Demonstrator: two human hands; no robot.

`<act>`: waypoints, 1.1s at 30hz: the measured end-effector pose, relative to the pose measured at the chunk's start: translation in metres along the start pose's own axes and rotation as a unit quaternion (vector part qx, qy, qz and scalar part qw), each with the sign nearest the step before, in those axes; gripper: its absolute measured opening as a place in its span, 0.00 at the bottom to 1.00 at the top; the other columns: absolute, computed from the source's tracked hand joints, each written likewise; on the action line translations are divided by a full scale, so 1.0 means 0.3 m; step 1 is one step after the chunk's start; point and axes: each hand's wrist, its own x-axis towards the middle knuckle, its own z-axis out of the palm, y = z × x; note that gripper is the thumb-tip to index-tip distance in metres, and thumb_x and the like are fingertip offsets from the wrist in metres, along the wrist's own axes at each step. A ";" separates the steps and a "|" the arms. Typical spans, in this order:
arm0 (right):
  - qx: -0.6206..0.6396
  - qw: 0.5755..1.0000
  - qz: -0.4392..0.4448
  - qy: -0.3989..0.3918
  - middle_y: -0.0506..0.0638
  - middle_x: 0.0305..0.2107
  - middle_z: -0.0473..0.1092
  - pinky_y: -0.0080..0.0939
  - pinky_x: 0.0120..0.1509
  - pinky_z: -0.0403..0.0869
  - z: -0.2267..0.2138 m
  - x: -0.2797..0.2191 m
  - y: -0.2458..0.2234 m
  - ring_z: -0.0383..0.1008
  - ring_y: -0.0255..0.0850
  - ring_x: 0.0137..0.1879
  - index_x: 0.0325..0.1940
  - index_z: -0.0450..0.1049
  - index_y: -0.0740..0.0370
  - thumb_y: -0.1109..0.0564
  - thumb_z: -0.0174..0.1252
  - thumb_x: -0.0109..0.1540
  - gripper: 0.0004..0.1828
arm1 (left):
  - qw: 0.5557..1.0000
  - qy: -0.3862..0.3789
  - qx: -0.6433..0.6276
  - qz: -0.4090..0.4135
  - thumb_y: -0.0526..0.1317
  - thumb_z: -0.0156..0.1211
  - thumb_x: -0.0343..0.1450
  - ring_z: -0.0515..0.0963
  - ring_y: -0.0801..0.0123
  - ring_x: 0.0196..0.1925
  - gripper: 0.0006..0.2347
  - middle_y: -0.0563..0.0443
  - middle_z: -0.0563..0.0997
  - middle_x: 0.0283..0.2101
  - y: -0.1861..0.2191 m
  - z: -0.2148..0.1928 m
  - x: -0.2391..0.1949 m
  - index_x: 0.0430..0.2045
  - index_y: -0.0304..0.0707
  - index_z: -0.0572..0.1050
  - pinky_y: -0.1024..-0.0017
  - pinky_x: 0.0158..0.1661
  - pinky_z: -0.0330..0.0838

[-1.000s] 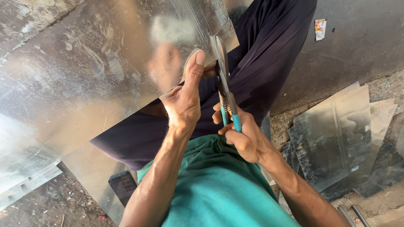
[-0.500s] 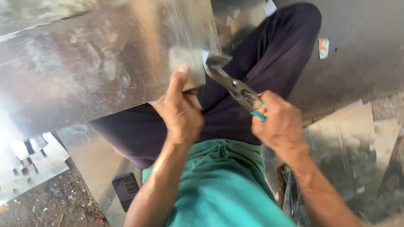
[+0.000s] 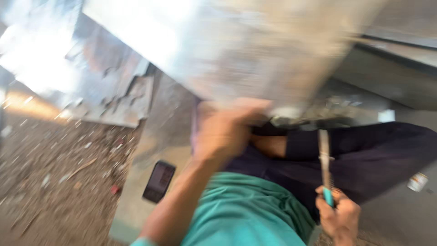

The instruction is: The person sits cross-legged on the floor and uses tin snips to cut a large metal sheet into smaller rectangular pieces. The person repeatedly positions the snips along the sheet, cuts, and separates the cut pieces, which accumulate on the floor.

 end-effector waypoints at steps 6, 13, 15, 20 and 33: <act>-0.003 1.000 -0.024 -0.007 0.51 0.13 0.69 0.41 0.28 0.67 -0.020 0.009 -0.101 0.66 0.37 0.19 0.38 0.83 0.63 0.57 0.60 0.54 0.13 | 0.700 0.407 -0.583 0.063 0.39 0.67 0.70 0.78 0.75 0.36 0.10 0.53 0.80 0.35 -0.210 0.109 -0.049 0.38 0.30 0.80 0.77 0.39 0.75; 0.076 0.996 -0.017 -0.046 0.52 0.23 0.77 0.36 0.31 0.73 -0.045 -0.008 -0.091 0.75 0.35 0.26 0.42 0.81 0.68 0.63 0.56 0.51 0.17 | 0.725 0.627 -0.058 0.279 0.34 0.63 0.71 0.81 0.51 0.37 0.10 0.45 0.78 0.31 -0.075 -0.183 0.268 0.44 0.30 0.76 0.51 0.43 0.72; 0.097 0.994 -0.016 -0.051 0.53 0.26 0.78 0.36 0.33 0.74 -0.043 -0.005 -0.083 0.76 0.36 0.27 0.45 0.80 0.69 0.65 0.55 0.51 0.19 | 0.743 0.612 -0.018 0.269 0.39 0.68 0.73 0.81 0.50 0.35 0.07 0.45 0.80 0.32 -0.072 -0.316 0.385 0.33 0.34 0.77 0.53 0.40 0.75; 0.152 0.986 0.007 -0.070 0.54 0.28 0.78 0.37 0.31 0.74 -0.049 -0.055 -0.112 0.76 0.37 0.28 0.47 0.80 0.68 0.66 0.55 0.50 0.22 | 0.873 0.445 -0.076 0.186 0.41 0.70 0.68 0.79 0.64 0.22 0.09 0.50 0.79 0.19 0.033 -0.440 0.435 0.21 0.37 0.79 0.64 0.26 0.73; 0.088 0.949 -0.127 -0.273 0.59 0.31 0.72 0.44 0.45 0.75 -0.103 -0.061 -0.355 0.74 0.44 0.37 0.40 0.73 0.70 0.61 0.47 0.50 0.17 | 0.741 0.229 -0.626 0.084 0.34 0.72 0.68 0.74 0.80 0.26 0.09 0.55 0.77 0.25 0.030 0.138 0.056 0.37 0.28 0.79 0.80 0.28 0.69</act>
